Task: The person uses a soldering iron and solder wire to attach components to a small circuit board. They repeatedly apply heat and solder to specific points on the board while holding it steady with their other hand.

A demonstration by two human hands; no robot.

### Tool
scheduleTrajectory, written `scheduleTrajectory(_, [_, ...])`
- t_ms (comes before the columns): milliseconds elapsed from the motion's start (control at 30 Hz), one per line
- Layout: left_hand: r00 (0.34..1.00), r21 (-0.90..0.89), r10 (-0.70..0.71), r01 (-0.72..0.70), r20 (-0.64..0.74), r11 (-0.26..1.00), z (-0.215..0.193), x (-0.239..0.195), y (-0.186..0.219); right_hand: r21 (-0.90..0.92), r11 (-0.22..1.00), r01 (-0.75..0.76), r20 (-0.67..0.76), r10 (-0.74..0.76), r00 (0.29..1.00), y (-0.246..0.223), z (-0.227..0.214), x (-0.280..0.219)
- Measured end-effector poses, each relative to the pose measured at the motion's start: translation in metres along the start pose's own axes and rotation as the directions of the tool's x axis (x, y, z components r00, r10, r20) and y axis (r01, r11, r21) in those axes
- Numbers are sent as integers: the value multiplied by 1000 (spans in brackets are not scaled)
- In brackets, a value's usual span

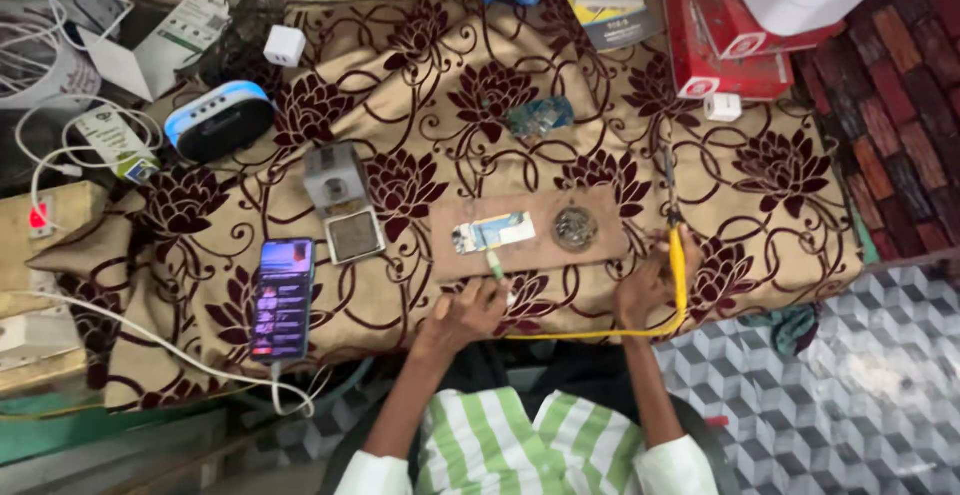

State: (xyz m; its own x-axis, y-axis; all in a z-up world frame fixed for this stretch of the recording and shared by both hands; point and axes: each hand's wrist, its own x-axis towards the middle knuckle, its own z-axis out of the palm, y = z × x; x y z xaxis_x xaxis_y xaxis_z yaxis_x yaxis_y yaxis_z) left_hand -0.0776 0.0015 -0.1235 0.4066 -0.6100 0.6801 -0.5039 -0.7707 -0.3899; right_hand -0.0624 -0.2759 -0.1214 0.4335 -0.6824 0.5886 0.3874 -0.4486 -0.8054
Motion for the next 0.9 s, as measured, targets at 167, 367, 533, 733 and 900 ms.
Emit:
scheduleTrajectory(167, [996, -51, -87, 86, -11, 995, 0, 1, 2, -158, 984, 81, 62, -72, 995, 1, -6, -8])
scheduleTrajectory(367, [981, 46, -65, 75, -184, 996, -13, -2, -2, -156, 969, 192, 119, -175, 977, -5, -5, -6])
scheduleTrajectory(533, [974, 9, -178, 181, -137, 983, -2, -37, 13, -133, 980, 150, 142, -131, 981, -13, -2, -7])
scheduleTrajectory(733, [900, -571, -406, 418, 157, 707, 37, -66, 31, -295, 894, 338, 213, -283, 935, -18, -3, -3])
scheduleTrajectory(900, [733, -558, -679, 581, 43, 592, 9, -45, 22, -35, 991, 128, 163, -121, 979, -4, -2, -5])
